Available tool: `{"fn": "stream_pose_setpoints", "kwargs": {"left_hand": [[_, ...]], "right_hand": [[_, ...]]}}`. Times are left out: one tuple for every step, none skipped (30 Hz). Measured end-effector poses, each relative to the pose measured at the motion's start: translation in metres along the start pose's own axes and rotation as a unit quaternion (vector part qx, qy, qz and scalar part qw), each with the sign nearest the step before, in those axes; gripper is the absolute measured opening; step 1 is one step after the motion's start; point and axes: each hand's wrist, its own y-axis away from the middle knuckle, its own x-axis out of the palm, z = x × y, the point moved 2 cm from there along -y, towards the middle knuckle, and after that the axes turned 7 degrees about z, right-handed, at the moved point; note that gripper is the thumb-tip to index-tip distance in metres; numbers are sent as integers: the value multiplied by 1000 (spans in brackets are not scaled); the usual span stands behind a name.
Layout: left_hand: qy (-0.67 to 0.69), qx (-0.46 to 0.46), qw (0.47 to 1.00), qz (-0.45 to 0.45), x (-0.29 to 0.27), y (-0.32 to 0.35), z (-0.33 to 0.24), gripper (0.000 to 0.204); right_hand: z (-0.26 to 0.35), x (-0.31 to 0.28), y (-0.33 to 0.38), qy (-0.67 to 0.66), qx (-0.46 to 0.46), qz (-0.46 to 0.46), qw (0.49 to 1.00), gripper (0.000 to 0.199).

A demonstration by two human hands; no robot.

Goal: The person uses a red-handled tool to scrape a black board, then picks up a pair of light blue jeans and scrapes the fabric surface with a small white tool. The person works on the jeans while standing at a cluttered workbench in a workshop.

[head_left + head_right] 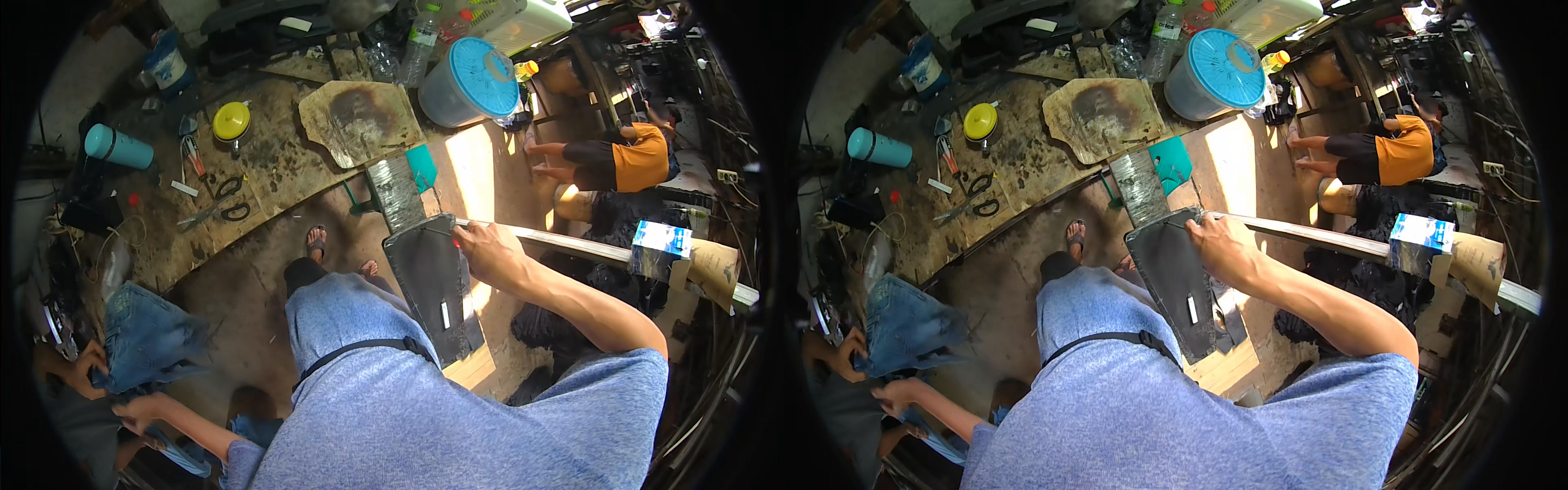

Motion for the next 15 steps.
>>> {"fn": "stream_pose_setpoints", "kwargs": {"left_hand": [[-15, 73, 992, -97, 4, 23, -21, 45], [-29, 144, 970, -192, 10, 46, -46, 48], [-60, 253, 960, -101, 16, 78, -73, 49], [16, 315, 947, 70, 25, 122, -96, 41], [70, 313, 917, 238, 36, 170, -117, 37], [97, 302, 872, 372, 45, 229, -135, 34], [87, 244, 822, 507, 55, 292, -152, 31], [163, 141, 734, 644, 60, 355, -168, 25], [148, 232, 631, 725, 66, 403, -183, 28], [225, 265, 543, 764, 72, 452, -195, 35], [255, 295, 486, 782, 74, 492, -202, 37], [225, 326, 446, 803, 72, 522, -203, 40], [205, 321, 411, 828, 73, 546, -200, 37], [235, 336, 421, 809, 71, 559, -196, 36], [237, 350, 412, 807, 71, 572, -192, 34]], "right_hand": [[-1, 0, 0, -5, 0, -4, 1000, 28], [-4, 0, 0, -10, 1, -9, 1000, 28], [-7, 0, 1, -18, 8, -9, 1000, 29], [-10, 0, 2, -25, 16, -7, 1000, 29], [-12, -1, 3, -22, 14, -12, 1000, 30], [-13, -2, 5, 2, 0, -32, 999, 28], [-14, -4, 7, 37, -22, -68, 997, 27], [-15, -6, 7, 84, -25, -69, 994, 26], [-15, -7, 7, 76, -32, -75, 994, 25], [-17, -8, 6, 45, -21, -49, 998, 27], [-18, -8, 5, 20, 9, 14, 1000, 29], [-18, -8, 3, 3, 33, 49, 998, 31], [-17, -8, 2, -40, 46, 66, 996, 32], [-16, -8, 1, -76, 50, 55, 994, 33], [-14, -8, 1, -104, 54, 50, 992, 34]]}}
